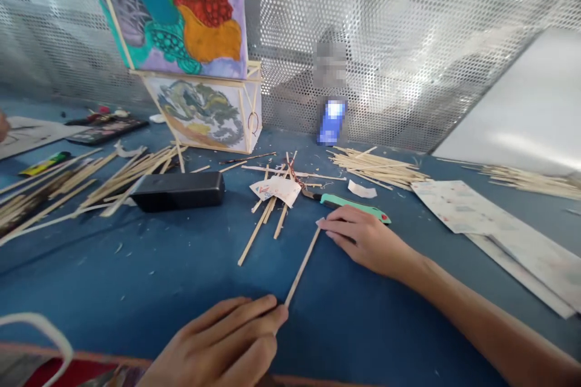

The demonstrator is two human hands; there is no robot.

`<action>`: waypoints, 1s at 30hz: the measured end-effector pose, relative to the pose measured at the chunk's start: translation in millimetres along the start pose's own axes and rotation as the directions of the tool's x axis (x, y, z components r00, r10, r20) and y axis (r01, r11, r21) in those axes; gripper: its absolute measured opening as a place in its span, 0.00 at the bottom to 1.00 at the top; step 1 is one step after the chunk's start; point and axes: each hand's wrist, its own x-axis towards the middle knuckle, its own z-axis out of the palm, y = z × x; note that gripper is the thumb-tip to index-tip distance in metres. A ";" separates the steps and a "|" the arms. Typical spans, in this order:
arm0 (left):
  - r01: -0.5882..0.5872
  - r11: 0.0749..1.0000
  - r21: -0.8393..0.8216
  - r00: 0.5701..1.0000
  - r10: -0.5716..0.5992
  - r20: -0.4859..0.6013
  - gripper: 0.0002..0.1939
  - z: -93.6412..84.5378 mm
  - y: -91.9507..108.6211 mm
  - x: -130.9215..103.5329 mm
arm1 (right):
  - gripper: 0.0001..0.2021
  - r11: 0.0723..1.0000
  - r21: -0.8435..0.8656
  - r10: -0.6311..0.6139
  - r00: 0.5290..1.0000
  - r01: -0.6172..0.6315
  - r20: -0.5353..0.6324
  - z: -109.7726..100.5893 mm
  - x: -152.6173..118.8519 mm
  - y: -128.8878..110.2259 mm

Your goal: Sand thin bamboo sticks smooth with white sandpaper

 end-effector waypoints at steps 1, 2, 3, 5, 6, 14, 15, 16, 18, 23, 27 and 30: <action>0.007 1.000 -0.017 1.000 -0.007 0.000 0.14 -3.5 3.1 6.9 | 0.15 1.000 -0.012 0.000 1.000 0.000 0.013 -1.5 -0.3 0.3; 0.042 0.999 -0.035 0.999 -0.041 0.032 0.15 -6.6 6.2 12.8 | 0.15 1.000 -0.026 0.003 1.000 -0.002 0.024 -3.2 -0.9 0.9; 0.082 0.995 -0.055 0.994 -0.077 0.078 0.17 -9.7 8.7 17.4 | 0.16 0.999 -0.041 0.007 0.999 -0.005 0.035 -5.2 -1.6 1.8; 0.164 0.982 -0.097 0.971 -0.143 0.190 0.21 -16.5 10.7 23.3 | 0.16 0.997 -0.074 0.015 0.998 -0.011 0.057 -9.8 -3.3 3.9; 0.198 0.973 -0.119 0.958 -0.166 0.232 0.23 -19.9 9.6 24.9 | 0.16 0.996 -0.090 0.019 0.997 -0.012 0.069 -12.6 -4.1 4.9; 0.195 0.949 -0.246 0.922 -0.092 0.377 0.23 -28.6 -22.7 46.1 | 0.18 0.981 -0.189 0.074 0.985 -0.044 0.153 -40.1 -26.9 9.6; 0.175 0.956 -0.235 0.917 -0.072 0.393 0.23 -28.7 -24.6 50.8 | 0.18 0.979 -0.195 0.090 0.984 -0.059 0.152 -43.3 -33.2 10.7; 0.156 0.963 -0.219 0.912 -0.056 0.406 0.24 -29.4 -25.5 55.8 | 0.18 0.977 -0.198 0.105 0.984 -0.075 0.147 -45.9 -39.6 11.9; 0.121 0.974 -0.191 0.906 -0.030 0.422 0.25 -32.1 -25.0 67.0 | 0.18 0.975 -0.195 0.131 0.983 -0.105 0.130 -48.8 -51.4 14.1; 0.033 0.992 -0.124 0.913 0.021 0.408 0.16 -28.3 -24.8 116.3 | 0.17 0.971 -0.165 0.182 0.982 -0.171 0.057 -41.9 -64.2 15.1; -0.111 0.994 -0.018 0.923 0.110 0.370 0.12 6.6 -40.6 165.9 | 0.15 0.975 -0.123 0.188 0.982 -0.186 0.002 -32.2 -64.3 14.8; -0.261 0.961 0.095 0.904 0.208 0.374 0.11 32.3 -59.0 192.4 | 0.15 0.977 -0.106 0.182 0.983 -0.184 -0.028 -28.4 -64.3 16.3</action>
